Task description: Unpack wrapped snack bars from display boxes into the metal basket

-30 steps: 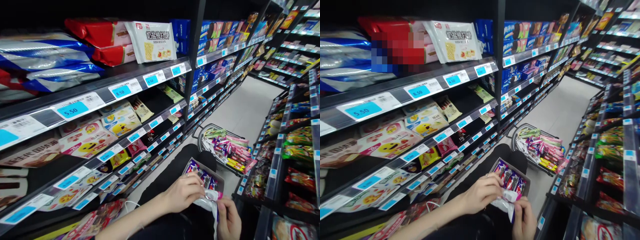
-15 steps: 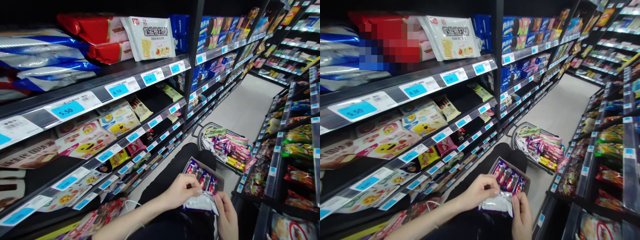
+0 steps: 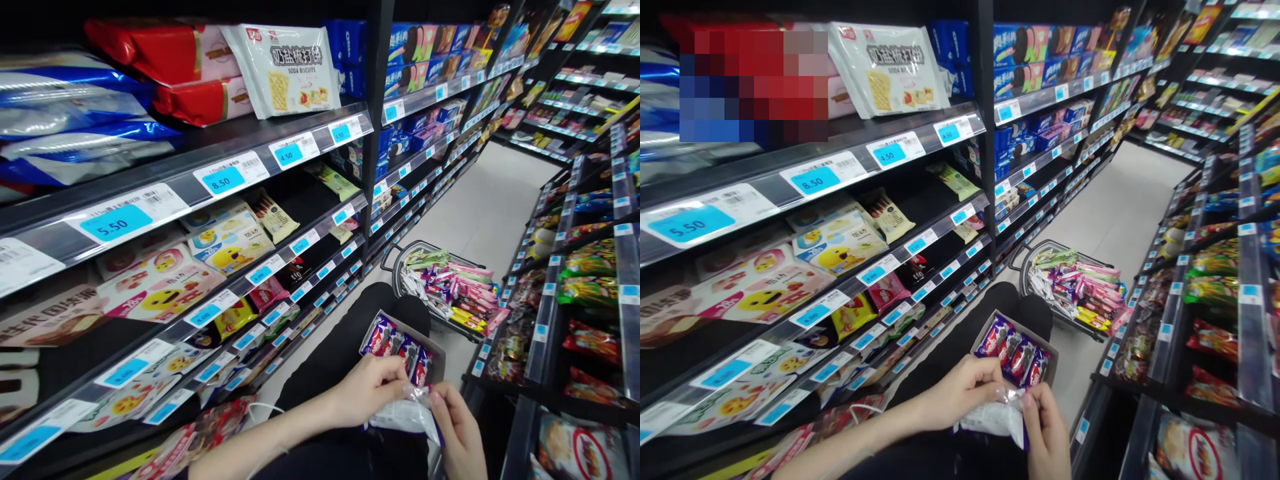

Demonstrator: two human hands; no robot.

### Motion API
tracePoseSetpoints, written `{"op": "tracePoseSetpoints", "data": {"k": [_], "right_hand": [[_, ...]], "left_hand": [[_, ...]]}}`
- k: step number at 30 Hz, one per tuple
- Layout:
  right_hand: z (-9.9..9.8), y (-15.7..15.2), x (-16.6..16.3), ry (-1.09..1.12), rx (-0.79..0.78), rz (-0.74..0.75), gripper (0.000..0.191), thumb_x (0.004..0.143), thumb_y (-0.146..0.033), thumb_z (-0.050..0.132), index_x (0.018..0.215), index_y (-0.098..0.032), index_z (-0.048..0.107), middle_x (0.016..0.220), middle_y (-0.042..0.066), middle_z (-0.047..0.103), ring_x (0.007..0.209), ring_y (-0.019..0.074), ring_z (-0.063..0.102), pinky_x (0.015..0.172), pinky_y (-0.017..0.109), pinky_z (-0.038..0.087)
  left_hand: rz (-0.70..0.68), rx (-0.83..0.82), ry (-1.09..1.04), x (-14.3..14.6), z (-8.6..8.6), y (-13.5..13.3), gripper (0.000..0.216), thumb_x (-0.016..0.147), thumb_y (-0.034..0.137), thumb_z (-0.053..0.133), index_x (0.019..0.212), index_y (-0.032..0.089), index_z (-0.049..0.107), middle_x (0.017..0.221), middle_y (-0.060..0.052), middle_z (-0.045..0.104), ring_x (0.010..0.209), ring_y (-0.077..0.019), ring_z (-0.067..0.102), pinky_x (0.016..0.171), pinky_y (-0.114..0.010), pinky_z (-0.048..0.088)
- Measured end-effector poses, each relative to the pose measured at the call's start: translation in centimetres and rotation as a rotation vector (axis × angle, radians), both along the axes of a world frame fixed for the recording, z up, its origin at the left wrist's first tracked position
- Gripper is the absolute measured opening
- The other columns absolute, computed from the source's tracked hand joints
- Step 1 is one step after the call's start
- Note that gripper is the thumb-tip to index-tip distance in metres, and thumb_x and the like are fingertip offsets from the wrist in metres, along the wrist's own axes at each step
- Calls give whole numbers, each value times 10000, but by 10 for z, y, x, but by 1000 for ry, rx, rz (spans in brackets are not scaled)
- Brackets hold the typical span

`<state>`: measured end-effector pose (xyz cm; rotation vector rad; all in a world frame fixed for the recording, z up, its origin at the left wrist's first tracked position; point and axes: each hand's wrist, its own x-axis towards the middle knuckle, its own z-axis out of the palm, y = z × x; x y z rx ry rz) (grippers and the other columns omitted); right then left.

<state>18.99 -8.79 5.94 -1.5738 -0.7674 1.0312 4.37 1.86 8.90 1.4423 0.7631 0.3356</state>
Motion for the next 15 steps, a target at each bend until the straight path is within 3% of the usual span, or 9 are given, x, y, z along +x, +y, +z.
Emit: {"op": "tracePoseSetpoints", "data": {"k": [3, 6, 9, 12, 15], "right_hand": [[13, 4, -3, 202, -110, -31, 455, 764, -626, 647, 656, -197, 538, 549, -34, 468, 498, 106, 407, 461, 199, 335], [16, 4, -4, 303, -153, -59, 439, 711, -594, 718, 689, -195, 536, 516, -53, 446, 455, 87, 386, 431, 183, 315], [10, 0, -2, 313, -105, -109, 440, 647, -495, 810, 851, -197, 560, 499, -92, 399, 446, 58, 344, 461, 159, 287], [0, -6, 0, 350, -86, -142, 444, 644, -464, 818, 869, -205, 535, 497, -94, 418, 433, 49, 348, 463, 149, 271], [-8, -14, 1, 378, -85, -245, 444, 642, -456, 821, 813, -218, 488, 492, -89, 451, 415, 53, 381, 440, 138, 277]], "left_hand": [[17, -28, 29, 0, -2, -2, 194, 833, 273, 615, 725, 113, 626, 583, 49, 496, 552, -77, 401, 516, -180, 288], [-49, -58, 49, -4, -2, -1, 188, 867, 266, 581, 915, 119, 688, 622, 30, 585, 564, -88, 475, 527, -173, 330], [-160, 2, 45, -10, 1, 1, 288, 909, 233, 525, 1154, 154, 654, 916, -41, 727, 812, -154, 644, 730, -217, 459], [-277, 63, -9, -18, 7, 1, 369, 933, 198, 486, 1295, 178, 556, 1218, -80, 671, 1116, -198, 623, 960, -285, 437], [-353, 155, 9, -28, 9, -1, 421, 909, 142, 483, 1325, 206, 490, 1278, -69, 637, 1172, -195, 600, 989, -295, 440]]}}
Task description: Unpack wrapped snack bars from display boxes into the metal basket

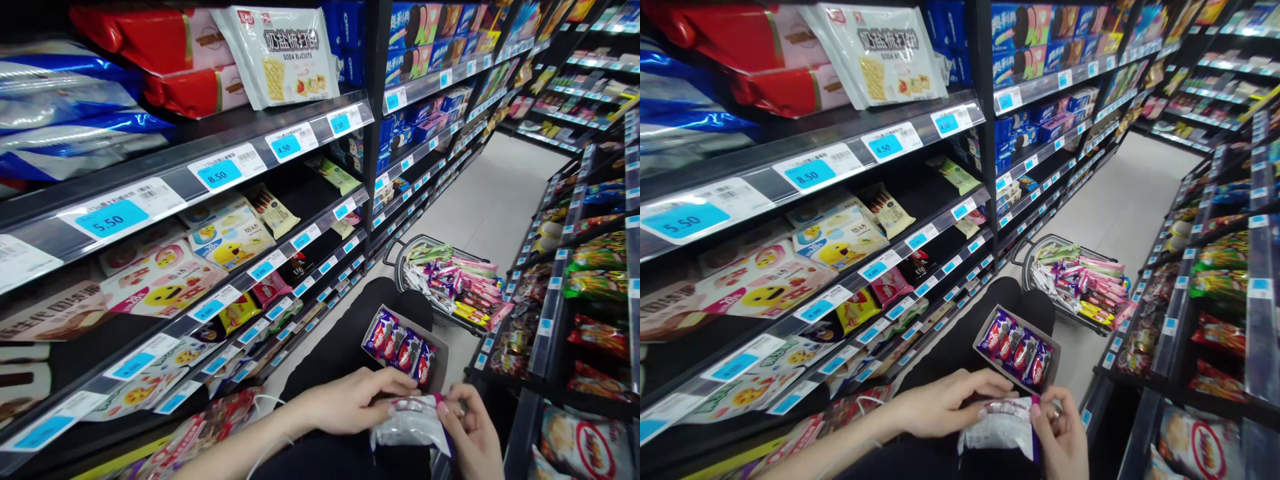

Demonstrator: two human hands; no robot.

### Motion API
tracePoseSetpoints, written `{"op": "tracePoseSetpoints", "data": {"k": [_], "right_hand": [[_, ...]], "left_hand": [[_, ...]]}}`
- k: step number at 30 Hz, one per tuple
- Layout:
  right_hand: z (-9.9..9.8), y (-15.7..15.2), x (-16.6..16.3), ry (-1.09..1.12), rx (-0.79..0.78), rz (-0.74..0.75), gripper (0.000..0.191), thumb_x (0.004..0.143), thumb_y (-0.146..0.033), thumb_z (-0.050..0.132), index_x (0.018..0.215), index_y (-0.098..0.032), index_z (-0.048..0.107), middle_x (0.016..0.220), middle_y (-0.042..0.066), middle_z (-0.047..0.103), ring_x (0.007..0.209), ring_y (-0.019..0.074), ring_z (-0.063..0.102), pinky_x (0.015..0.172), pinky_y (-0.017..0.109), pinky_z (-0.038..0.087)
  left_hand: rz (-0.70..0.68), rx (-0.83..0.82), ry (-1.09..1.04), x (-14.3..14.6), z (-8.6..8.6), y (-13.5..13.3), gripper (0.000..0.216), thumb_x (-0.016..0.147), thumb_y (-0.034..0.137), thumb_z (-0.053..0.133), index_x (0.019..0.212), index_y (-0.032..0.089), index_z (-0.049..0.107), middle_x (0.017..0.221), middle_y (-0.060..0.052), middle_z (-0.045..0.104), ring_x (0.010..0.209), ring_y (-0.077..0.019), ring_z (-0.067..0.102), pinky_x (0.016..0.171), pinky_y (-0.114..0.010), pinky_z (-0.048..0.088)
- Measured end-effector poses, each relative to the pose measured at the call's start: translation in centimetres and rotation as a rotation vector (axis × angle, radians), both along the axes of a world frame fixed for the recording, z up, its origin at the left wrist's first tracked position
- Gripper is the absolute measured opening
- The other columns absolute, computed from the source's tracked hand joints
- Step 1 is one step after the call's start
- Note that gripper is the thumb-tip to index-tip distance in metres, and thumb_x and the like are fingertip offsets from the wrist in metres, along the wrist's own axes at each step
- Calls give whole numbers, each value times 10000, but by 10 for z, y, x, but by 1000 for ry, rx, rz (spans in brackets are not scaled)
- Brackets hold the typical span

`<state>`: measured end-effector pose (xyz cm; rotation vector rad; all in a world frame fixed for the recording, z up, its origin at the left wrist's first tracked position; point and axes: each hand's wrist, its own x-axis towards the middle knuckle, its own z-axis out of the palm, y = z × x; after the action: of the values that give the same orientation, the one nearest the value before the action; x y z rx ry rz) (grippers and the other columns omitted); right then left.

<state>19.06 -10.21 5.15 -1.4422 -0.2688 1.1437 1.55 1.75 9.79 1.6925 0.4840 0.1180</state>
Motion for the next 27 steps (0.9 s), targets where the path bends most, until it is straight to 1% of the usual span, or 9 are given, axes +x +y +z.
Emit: {"op": "tracePoseSetpoints", "data": {"k": [4, 8, 11, 14, 18, 21, 23, 25, 27], "right_hand": [[-1, -4, -1, -31, -15, -142, 476, 604, -452, 842, 806, -221, 478, 525, -74, 513, 389, 54, 393, 398, 140, 287], [2, -1, -6, -128, -3, -177, 455, 625, -485, 823, 812, -216, 507, 513, -72, 516, 394, 56, 398, 396, 143, 304], [-1, 0, -10, -153, 3, -170, 444, 645, -496, 808, 815, -220, 505, 493, -76, 507, 398, 58, 394, 393, 137, 292], [-8, -2, -13, -149, -4, -150, 440, 654, -495, 804, 803, -217, 497, 498, -84, 486, 401, 51, 381, 403, 132, 284], [-14, -6, -16, -154, 15, -97, 425, 684, -487, 784, 754, -211, 470, 549, -73, 491, 429, 52, 388, 429, 138, 288], [-13, -6, -17, -139, 40, -104, 450, 669, -483, 798, 731, -211, 445, 578, -65, 505, 457, 57, 401, 449, 143, 303], [-12, -5, -17, -99, 39, -102, 466, 657, -483, 808, 726, -212, 435, 561, -75, 478, 450, 51, 375, 447, 140, 287], [-10, -3, -16, -62, 27, -94, 472, 657, -486, 808, 716, -212, 428, 542, -84, 446, 445, 49, 354, 445, 141, 268], [-8, -1, -15, -34, 3, -99, 470, 665, -493, 797, 718, -216, 422, 524, -90, 426, 436, 53, 349, 439, 149, 257]], "left_hand": [[28, 261, 130, -10, -9, -6, 286, 854, 201, 576, 1140, 197, 584, 1106, -59, 701, 988, -217, 671, 864, -278, 504], [90, 433, 117, -9, -21, -12, 179, 882, 288, 569, 1009, 165, 602, 960, -68, 718, 885, -214, 684, 809, -264, 506], [40, 508, 226, -5, -21, -13, 159, 917, 210, 463, 1014, 176, 584, 881, -53, 721, 778, -187, 689, 704, -233, 508], [-49, 537, 354, -1, -15, -12, 177, 894, 194, 487, 1054, 188, 562, 845, -44, 719, 701, -188, 681, 607, -221, 489], [-102, 473, 426, -1, -10, -7, 192, 887, 178, 484, 1061, 205, 560, 824, -31, 707, 654, -180, 656, 555, -213, 440], [-29, 326, 294, -3, -17, -4, 216, 878, 142, 463, 1051, 219, 567, 855, -2, 686, 710, -147, 620, 641, -204, 433], [28, 212, 212, -6, -26, -5, 208, 881, 156, 465, 1045, 222, 574, 764, 34, 642, 678, -119, 564, 674, -192, 422], [81, 122, 169, -10, -34, -8, 203, 923, 237, 436, 1061, 206, 582, 670, 48, 580, 619, -108, 508, 656, -191, 417], [177, 13, 93, -15, -39, -13, 315, 949, 394, 421, 1124, 184, 577, 722, 22, 588, 639, -115, 511, 649, -207, 430]]}}
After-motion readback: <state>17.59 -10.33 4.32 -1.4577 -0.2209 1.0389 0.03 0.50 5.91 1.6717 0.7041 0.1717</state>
